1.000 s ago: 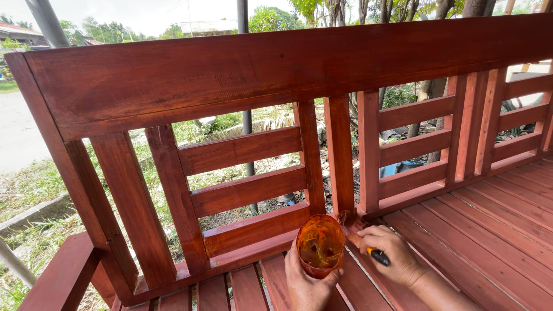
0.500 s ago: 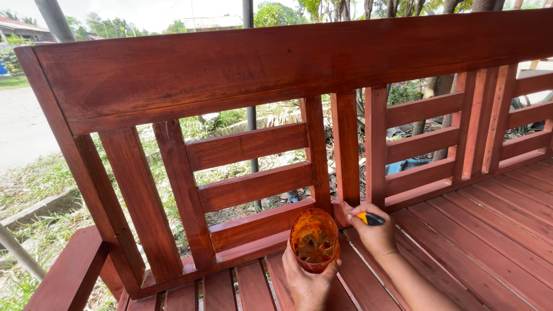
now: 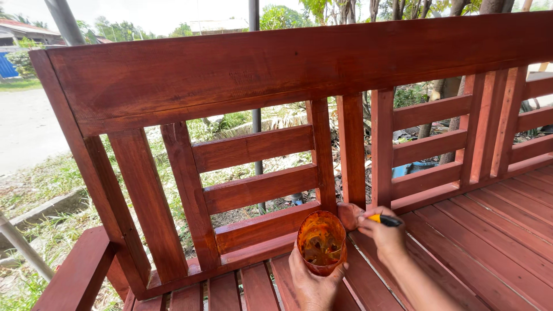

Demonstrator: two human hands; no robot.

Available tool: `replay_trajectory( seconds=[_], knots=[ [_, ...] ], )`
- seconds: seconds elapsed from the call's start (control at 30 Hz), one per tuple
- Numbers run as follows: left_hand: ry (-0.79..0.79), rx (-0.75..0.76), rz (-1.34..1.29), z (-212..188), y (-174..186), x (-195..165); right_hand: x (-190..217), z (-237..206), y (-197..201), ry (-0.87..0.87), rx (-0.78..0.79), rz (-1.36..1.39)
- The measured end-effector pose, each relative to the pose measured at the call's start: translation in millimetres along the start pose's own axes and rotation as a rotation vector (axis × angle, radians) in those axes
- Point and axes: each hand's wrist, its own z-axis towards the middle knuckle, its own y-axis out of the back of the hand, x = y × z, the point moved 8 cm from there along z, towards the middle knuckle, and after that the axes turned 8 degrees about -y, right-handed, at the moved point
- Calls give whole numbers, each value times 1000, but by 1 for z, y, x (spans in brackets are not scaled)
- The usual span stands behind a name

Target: The person applies reddish-brown wood stain to a wooden park bench, holding a container of stain in one hand and wiping the stain onto the backrest slats and rails with a cloth-wrapped applicator, working across different sections of the bench.

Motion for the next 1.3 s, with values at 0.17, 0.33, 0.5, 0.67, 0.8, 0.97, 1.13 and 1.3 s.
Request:
replay_trajectory(
  seconds=[0.17, 0.33, 0.5, 0.67, 0.8, 0.97, 1.13, 1.3],
  knots=[
    [64, 83, -7, 2, -5, -4, 76, 29, -19, 152, 135, 230],
    [60, 81, -13, 4, -6, -9, 173, 44, -59, 379, 251, 234],
    [84, 84, 12, 2, -6, -4, 148, 37, -47, 392, 192, 179],
    [37, 85, 8, 2, -10, 1, 32, 17, 5, 78, 72, 95],
    [38, 82, -9, 1, -12, 7, -16, 6, 24, -95, 51, 55],
    [-11, 92, -13, 2, -11, 2, 34, 29, 3, 50, 95, 87],
    [39, 140, -76, 1, -12, -5, 137, 52, -43, 289, 288, 236],
    [71, 196, -172, 2, -13, -13, 206, 58, -74, 402, 312, 271]
  ],
)
